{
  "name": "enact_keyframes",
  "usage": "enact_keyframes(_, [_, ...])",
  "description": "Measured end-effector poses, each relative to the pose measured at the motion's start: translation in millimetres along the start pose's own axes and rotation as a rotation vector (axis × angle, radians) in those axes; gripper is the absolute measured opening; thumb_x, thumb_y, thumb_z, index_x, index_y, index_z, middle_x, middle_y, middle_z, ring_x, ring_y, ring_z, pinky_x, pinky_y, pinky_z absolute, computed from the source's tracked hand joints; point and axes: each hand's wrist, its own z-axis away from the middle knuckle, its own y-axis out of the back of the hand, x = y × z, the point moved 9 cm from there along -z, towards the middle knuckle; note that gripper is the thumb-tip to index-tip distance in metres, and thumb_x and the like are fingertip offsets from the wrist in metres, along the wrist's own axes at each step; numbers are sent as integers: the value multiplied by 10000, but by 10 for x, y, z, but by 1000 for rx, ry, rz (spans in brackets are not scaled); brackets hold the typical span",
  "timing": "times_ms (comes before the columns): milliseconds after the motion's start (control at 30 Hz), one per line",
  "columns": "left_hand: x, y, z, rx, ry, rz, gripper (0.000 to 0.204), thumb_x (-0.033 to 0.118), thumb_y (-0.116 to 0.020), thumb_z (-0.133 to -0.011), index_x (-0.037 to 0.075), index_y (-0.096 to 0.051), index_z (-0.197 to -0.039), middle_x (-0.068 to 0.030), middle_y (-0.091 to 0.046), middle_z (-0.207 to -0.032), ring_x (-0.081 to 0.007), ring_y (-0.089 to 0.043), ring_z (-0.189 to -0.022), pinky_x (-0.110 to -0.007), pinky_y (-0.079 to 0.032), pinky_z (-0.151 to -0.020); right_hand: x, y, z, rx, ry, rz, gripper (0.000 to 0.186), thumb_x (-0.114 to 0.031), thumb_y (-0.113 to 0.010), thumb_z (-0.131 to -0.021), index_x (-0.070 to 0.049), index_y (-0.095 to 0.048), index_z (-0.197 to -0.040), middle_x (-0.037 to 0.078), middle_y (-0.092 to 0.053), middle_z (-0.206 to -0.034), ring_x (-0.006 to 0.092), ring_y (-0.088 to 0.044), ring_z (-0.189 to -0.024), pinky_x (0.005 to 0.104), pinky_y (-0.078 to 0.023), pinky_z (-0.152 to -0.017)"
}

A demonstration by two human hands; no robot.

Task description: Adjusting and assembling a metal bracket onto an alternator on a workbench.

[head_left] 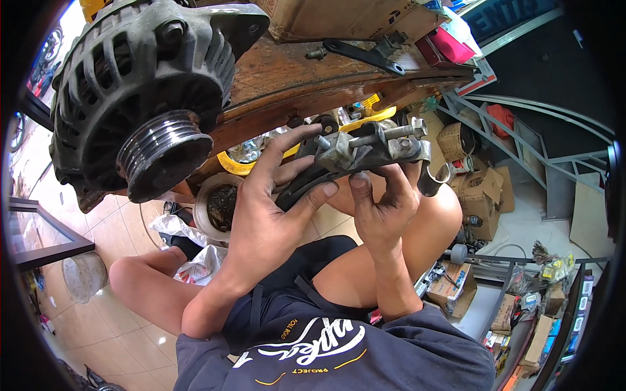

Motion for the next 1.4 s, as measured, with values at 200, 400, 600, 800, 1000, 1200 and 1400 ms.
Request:
enact_keyframes(200, [-1,7,3,-38,-65,-79,550,89,-758,-899,35,-581,-1417,-139,-726,-1188,-126,-631,-1140,-292,-480,-1003,100,0,54,37,-41,-154,332,-88,-900,-736,-6,-709,-995,192,-643,-1195,321,-676,-1108,394,-518,-939])
enact_keyframes(400, [-33,8,-6,-50,-10,-90,471,93,-757,-900,-19,-627,-1339,-128,-749,-1136,-107,-652,-1057,-284,-493,-954,155,33,89,83,-81,-140,311,-73,-891,-734,-30,-721,-990,131,-726,-1018,289,-688,-1005,372,-520,-885])
enact_keyframes(600, [-27,20,7,-46,-22,-116,427,108,-764,-901,-57,-652,-1279,-131,-759,-1105,-103,-660,-1036,-292,-499,-949,-118,33,14,69,182,92,296,-87,-890,-722,-59,-726,-967,113,-729,-917,303,-669,-895,372,-516,-837])
enact_keyframes(800, [-80,28,-3,-24,-25,-64,456,116,-767,-904,-65,-631,-1300,-136,-756,-1117,-103,-655,-1052,-288,-489,-966,85,46,44,104,-22,-111,322,-71,-896,-700,-43,-721,-969,109,-709,-909,320,-671,-951,402,-523,-860])
enact_keyframes(1000, [-112,14,-7,-42,-3,-106,468,117,-772,-898,-55,-630,-1310,-136,-759,-1104,-92,-647,-1035,-283,-494,-947,-79,73,7,85,90,82,263,-44,-882,-691,-37,-730,-904,118,-724,-972,328,-669,-972,407,-523,-869])
enact_keyframes(1200, [-103,-64,4,-98,-6,-83,463,111,-771,-897,-47,-634,-1310,-130,-761,-1079,-69,-625,-1012,-273,-500,-921,-93,69,10,54,103,85,132,-120,-815,-800,-52,-734,-879,102,-712,-896,315,-639,-919,409,-483,-863])
enact_keyframes(1400, [-146,-6,-1,-62,39,-37,487,127,-768,-912,-86,-604,-1319,-129,-752,-1100,-87,-633,-1032,-266,-489,-936,29,41,20,41,-61,-92,154,-101,-823,-793,-45,-718,-890,109,-704,-947,325,-638,-957,405,-489,-874])
